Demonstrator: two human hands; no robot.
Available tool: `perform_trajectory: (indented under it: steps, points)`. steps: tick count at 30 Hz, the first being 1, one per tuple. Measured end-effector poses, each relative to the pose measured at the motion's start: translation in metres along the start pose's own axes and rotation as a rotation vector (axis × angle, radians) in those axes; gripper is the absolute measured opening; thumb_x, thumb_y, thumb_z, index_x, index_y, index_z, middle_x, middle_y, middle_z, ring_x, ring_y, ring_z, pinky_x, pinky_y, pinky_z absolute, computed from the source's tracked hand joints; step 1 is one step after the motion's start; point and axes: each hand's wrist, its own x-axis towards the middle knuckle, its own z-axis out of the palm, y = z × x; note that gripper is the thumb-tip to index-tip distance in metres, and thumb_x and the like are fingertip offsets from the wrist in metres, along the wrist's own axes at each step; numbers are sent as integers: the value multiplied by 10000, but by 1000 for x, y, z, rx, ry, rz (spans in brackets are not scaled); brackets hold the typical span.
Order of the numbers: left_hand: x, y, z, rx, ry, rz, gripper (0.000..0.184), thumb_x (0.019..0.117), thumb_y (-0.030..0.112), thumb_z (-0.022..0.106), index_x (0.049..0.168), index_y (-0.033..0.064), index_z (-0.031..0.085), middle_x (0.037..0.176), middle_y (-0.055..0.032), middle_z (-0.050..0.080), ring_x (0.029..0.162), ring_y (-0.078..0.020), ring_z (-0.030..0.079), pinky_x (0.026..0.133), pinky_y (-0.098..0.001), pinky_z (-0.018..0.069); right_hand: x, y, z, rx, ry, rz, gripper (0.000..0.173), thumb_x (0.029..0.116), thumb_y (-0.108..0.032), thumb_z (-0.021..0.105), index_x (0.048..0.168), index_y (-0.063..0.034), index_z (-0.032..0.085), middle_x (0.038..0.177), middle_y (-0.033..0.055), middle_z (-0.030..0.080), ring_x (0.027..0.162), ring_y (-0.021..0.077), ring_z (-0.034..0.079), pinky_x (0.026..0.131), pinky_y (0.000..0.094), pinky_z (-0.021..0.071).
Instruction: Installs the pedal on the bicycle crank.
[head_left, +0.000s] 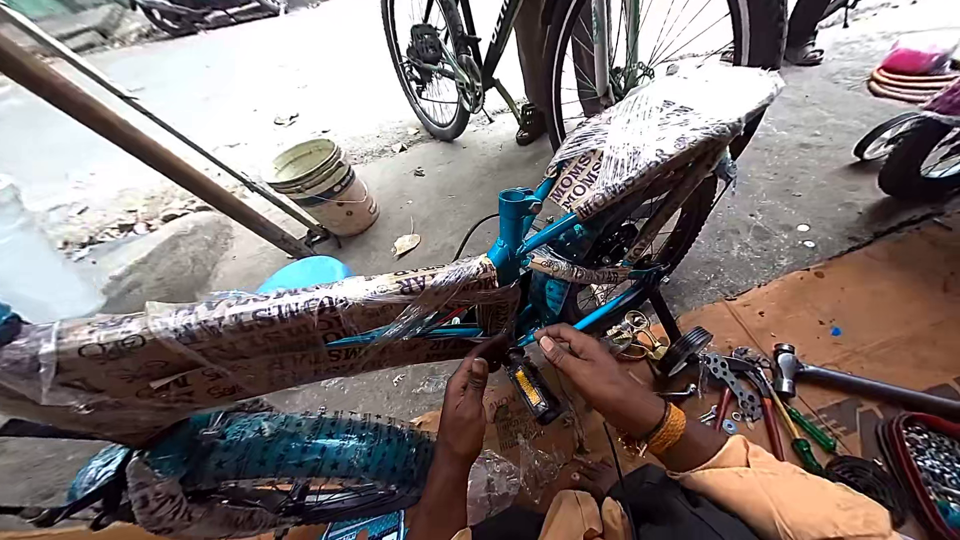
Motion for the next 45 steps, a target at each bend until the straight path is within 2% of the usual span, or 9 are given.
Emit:
perform_trajectory:
  steps: [3,11,16,22,28,32,36,42,45]
  points:
    - [-2,5,-1,68,14,-11,656,1069,554,331,1383,35,580,1327,-86,662,1225,-203,624,1085,-404,492,1,11,5,109,-134,207,574,1087,-514,384,1271,-37,645,1167,123,673,1054,190,652,933,422,543]
    - [20,21,-27,356,-229,120,289,1007,38,513,1237,4,684,1239,-79,708,1168,-137,660,1033,-320,536,-10,21,-17,360,-36,-208,335,1076,-230,514,1201,38,672,1178,110,673,1073,120,627,981,322,512]
    - [57,55,-33,862,-657,209,413,938,-36,516,1255,109,736,1196,-218,698,1055,-359,696,901,-551,557,-18,48,-36,205,169,-234,237,1025,-178,607,1126,14,701,1116,113,675,971,155,674,849,327,590]
    - [82,40,-44,963,-685,390,241,908,229,573,987,283,794,1084,47,737,978,-144,716,787,-436,612,-63,112,-96,133,586,-226,172,1018,-167,599,1085,-64,718,991,60,710,826,176,673,724,355,593]
    - [91,65,-27,983,-893,220,180,877,41,673,1050,60,719,1047,-150,720,901,-331,719,740,-571,579,-98,195,-168,-430,972,63,174,1000,-206,637,1113,-101,718,1095,62,684,920,191,685,789,408,606]
    - [107,102,-13,960,-1103,21,232,957,-7,650,1172,-9,736,1235,-232,686,1111,-404,681,962,-569,534,-99,237,-198,-777,886,396,319,963,-253,693,1215,-59,702,1231,193,635,1116,376,635,934,575,537]
    - [110,88,-17,906,-1006,107,125,853,-47,678,959,-18,739,1013,-187,725,894,-317,718,790,-490,593,-88,246,-203,-859,831,558,343,945,-327,709,1139,-45,718,1216,194,634,1156,401,602,923,579,529]
    - [100,70,-37,1044,-946,181,274,945,232,662,1198,313,727,1159,79,704,983,-101,699,835,-413,617,-97,230,-212,-742,790,462,370,945,-290,735,1122,35,706,1152,315,658,1099,527,620,923,738,470]
    - [101,72,-34,1054,-947,272,123,947,224,697,1044,267,759,1040,77,707,912,-81,693,792,-364,617,-104,223,-211,-595,877,321,341,1007,-237,638,1143,75,653,1034,343,656,979,537,636,857,757,459]
